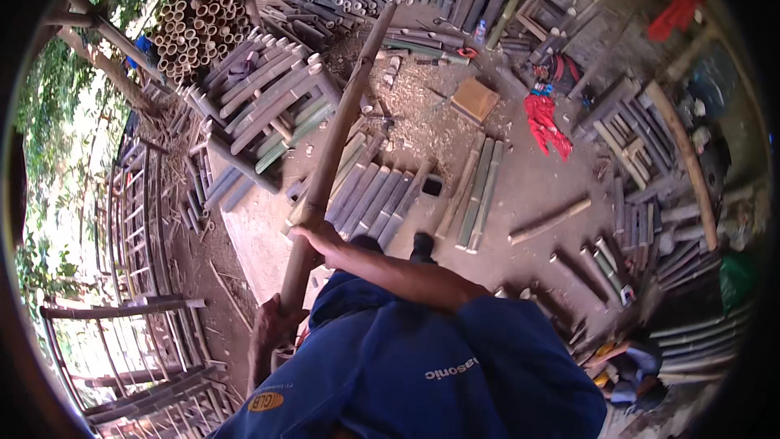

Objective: The person measures a bamboo pole with a tape measure, selects a pole from a large pile, carries it to a workspace, and saws through it using a hand saw.

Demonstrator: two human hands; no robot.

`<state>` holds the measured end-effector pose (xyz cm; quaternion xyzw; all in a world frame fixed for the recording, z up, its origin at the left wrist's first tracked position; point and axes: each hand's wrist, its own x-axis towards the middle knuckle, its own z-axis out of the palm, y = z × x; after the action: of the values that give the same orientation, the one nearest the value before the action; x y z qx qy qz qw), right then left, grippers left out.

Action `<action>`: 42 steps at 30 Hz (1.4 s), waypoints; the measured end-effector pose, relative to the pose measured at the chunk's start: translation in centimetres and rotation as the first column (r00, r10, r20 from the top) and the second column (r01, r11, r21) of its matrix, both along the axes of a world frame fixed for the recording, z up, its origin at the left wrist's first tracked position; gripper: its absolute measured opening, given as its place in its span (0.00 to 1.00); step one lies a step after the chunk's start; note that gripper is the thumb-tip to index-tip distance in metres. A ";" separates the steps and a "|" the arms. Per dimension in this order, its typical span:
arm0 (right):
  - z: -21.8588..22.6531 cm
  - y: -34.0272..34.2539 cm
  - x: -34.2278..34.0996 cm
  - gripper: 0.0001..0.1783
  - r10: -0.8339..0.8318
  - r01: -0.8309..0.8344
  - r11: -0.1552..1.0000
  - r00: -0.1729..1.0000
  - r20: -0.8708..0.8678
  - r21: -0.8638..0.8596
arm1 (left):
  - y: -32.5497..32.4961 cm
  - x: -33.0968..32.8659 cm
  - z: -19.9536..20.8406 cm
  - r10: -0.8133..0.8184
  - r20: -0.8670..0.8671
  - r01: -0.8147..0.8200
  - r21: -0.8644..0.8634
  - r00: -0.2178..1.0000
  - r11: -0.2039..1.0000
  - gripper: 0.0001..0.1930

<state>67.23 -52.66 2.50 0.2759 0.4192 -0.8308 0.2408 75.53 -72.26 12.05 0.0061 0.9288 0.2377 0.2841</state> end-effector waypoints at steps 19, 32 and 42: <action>-3.6 19.4 -20.9 0.26 0.109 -0.165 0.877 0.983 -0.148 -0.452 | 24.5 -24.7 -2.6 0.180 -0.093 -0.174 0.068 0.979 0.982 0.25; -7.7 35.9 -48.8 0.17 -0.034 0.010 0.976 0.994 -0.107 -0.217 | 44.4 -53.1 -6.8 0.298 -0.096 -0.288 0.104 0.950 0.952 0.22; -6.4 50.2 -75.2 0.19 -0.062 0.060 0.998 0.998 -0.031 -0.035 | 48.9 -61.5 4.0 0.684 -0.243 -0.660 0.183 0.688 0.729 0.15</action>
<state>-7.99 -2.43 -3.95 0.2710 0.4004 -0.8490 0.2131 14.04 -23.38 16.00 -0.2874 0.8873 0.3589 0.0355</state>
